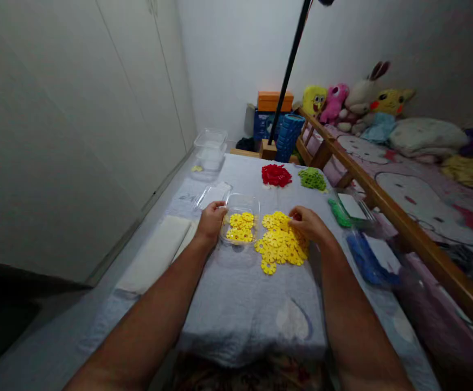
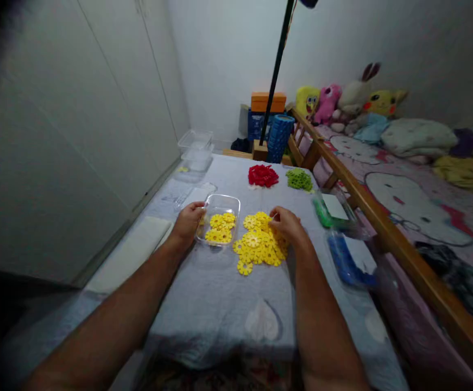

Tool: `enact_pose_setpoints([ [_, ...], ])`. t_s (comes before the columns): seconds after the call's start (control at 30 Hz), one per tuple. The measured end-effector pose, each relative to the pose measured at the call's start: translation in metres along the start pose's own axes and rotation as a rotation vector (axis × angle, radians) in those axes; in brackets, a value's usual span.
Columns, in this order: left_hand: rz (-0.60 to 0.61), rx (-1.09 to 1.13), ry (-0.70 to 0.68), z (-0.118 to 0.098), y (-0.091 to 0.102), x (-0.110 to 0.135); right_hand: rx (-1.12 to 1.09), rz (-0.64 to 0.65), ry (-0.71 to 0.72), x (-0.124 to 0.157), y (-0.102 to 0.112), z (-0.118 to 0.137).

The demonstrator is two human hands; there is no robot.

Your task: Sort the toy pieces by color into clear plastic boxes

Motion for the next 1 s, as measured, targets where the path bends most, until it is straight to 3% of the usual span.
enact_pose_setpoints([
  [0.33,0.003,-0.023,-0.034,-0.001,0.002,0.001,0.127,-0.096,-0.049,0.009,0.008,0.004],
  [0.53,-0.001,-0.017,-0.031,-0.002,0.002,0.001,-0.028,-0.044,0.013,0.013,0.014,0.015],
  [0.73,-0.008,-0.018,-0.027,-0.002,0.002,0.001,-0.176,-0.090,0.176,0.040,0.022,0.072],
  [0.83,-0.011,-0.019,-0.027,-0.003,0.001,0.001,-0.118,-0.031,0.264,0.050,0.003,0.111],
  [1.0,-0.008,-0.007,-0.031,-0.001,0.001,0.001,0.225,-0.064,0.284,0.048,-0.038,0.155],
])
Point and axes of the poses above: each hand's wrist, its own x-axis away from the middle knuckle, its own y-axis out of the back of the hand, z = x × y, the point moved 6 cm from there along -x, towards the middle knuckle, and after that the axes turned 15 degrees about -y, right-handed, at the moved point
